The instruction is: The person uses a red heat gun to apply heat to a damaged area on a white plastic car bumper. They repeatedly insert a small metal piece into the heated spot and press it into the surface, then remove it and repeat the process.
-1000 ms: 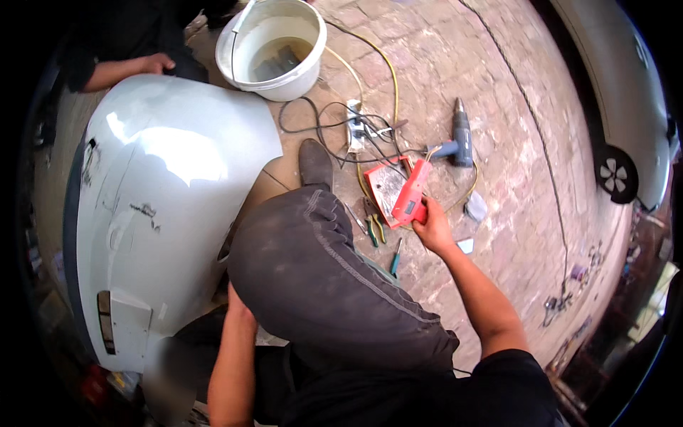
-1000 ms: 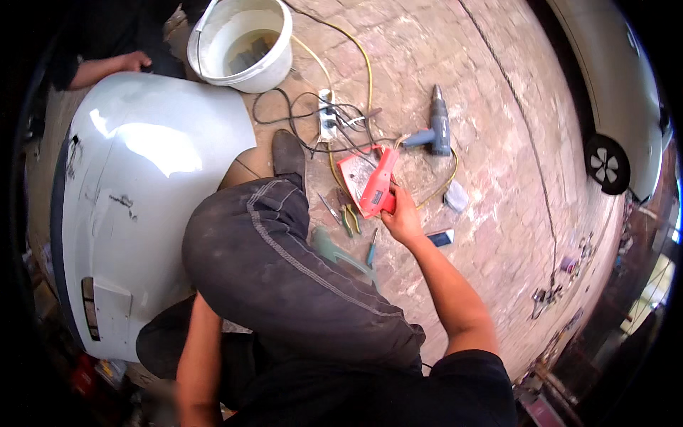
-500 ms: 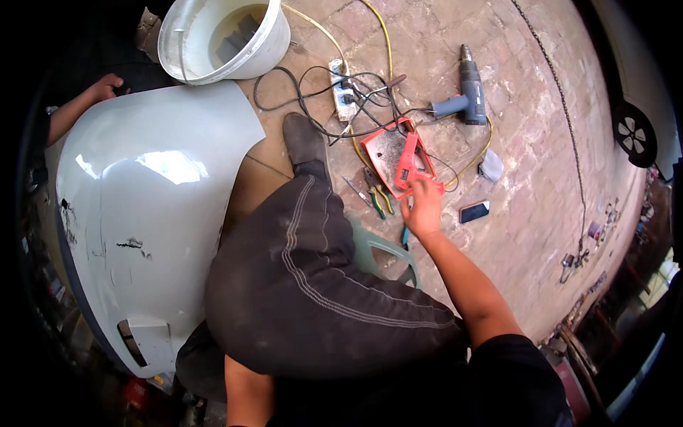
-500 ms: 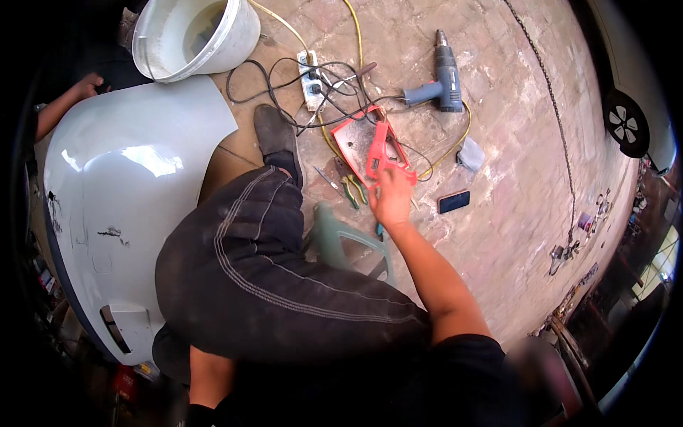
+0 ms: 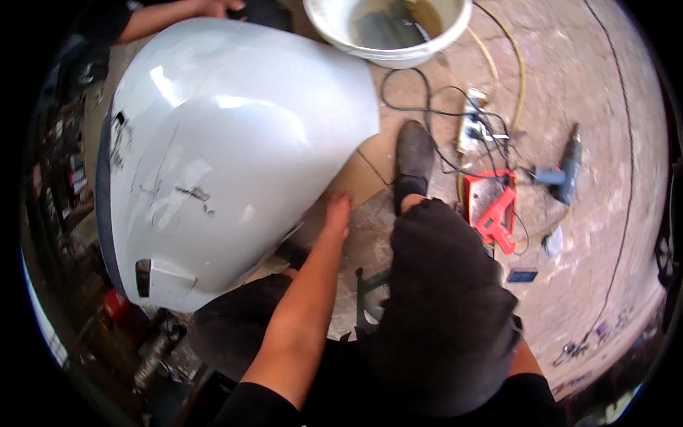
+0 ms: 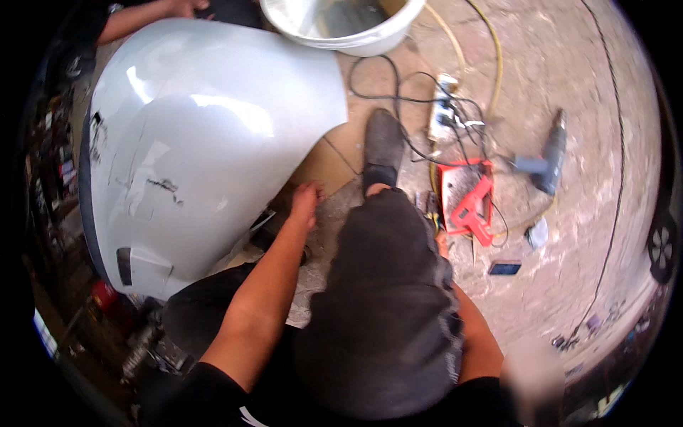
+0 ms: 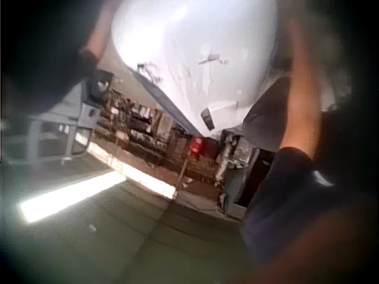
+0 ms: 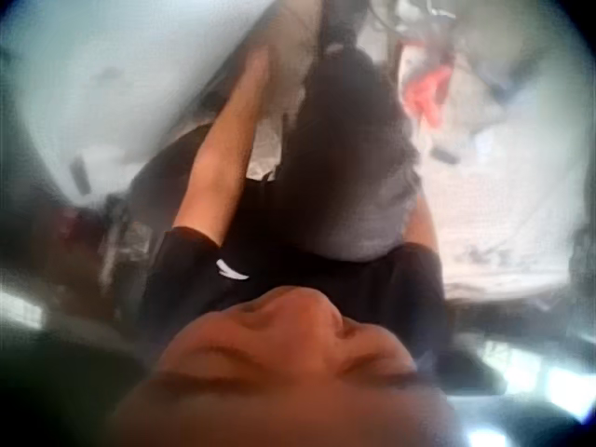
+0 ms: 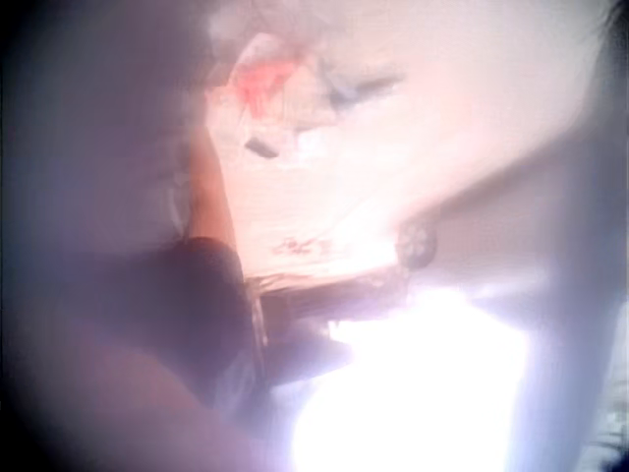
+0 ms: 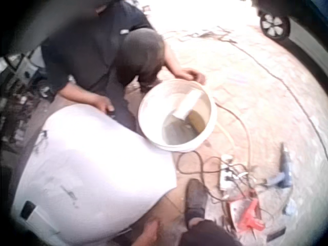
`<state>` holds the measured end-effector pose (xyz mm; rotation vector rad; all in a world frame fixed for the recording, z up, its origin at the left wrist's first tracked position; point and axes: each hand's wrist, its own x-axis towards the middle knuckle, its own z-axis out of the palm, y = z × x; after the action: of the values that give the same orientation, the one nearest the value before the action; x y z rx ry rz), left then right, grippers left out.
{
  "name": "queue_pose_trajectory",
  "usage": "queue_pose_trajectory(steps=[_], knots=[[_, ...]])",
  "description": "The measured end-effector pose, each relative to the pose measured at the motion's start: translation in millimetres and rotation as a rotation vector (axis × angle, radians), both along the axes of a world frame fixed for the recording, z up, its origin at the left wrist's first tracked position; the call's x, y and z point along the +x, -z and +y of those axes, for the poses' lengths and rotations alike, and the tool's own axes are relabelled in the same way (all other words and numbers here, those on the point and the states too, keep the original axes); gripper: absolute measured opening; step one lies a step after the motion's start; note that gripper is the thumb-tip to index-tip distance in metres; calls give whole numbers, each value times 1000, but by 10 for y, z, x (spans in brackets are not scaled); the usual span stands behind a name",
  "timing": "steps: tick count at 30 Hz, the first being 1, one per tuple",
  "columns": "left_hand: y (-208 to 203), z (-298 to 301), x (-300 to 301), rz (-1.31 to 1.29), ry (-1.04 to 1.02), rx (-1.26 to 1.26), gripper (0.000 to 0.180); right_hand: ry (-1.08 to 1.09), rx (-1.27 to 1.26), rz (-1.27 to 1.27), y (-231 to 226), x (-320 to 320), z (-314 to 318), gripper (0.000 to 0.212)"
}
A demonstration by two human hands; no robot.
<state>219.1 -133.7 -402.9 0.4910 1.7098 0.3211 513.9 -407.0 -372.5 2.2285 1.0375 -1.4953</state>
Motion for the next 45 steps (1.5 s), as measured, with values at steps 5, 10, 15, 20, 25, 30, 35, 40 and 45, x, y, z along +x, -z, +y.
queue_pose_trajectory(steps=[5,10,15,20,25,30,35,40,45], knots=[[122,75,16,55,-265,49,21,65,104,13,-168,36,-183,45],[457,-38,-589,105,539,313,43,96,349,-95,-231,246,-312,39],[96,-135,-798,251,751,482,34,261,42,-117,184,338,-828,43],[-1161,-240,-122,246,758,416,36,160,86,-37,106,247,-1033,40],[-2293,-324,-517,87,713,309,37,110,189,-45,39,393,-819,42],[-3157,-31,-1315,129,638,498,32,234,270,-133,-303,406,-815,44],[-3567,411,-2389,314,-32,776,25,586,669,62,-701,567,-721,43],[-3349,838,-3404,1144,-35,979,48,474,1151,174,-3057,177,1203,52],[-3456,1152,-3277,1116,342,624,74,-319,1191,360,-4302,-875,2642,53]])
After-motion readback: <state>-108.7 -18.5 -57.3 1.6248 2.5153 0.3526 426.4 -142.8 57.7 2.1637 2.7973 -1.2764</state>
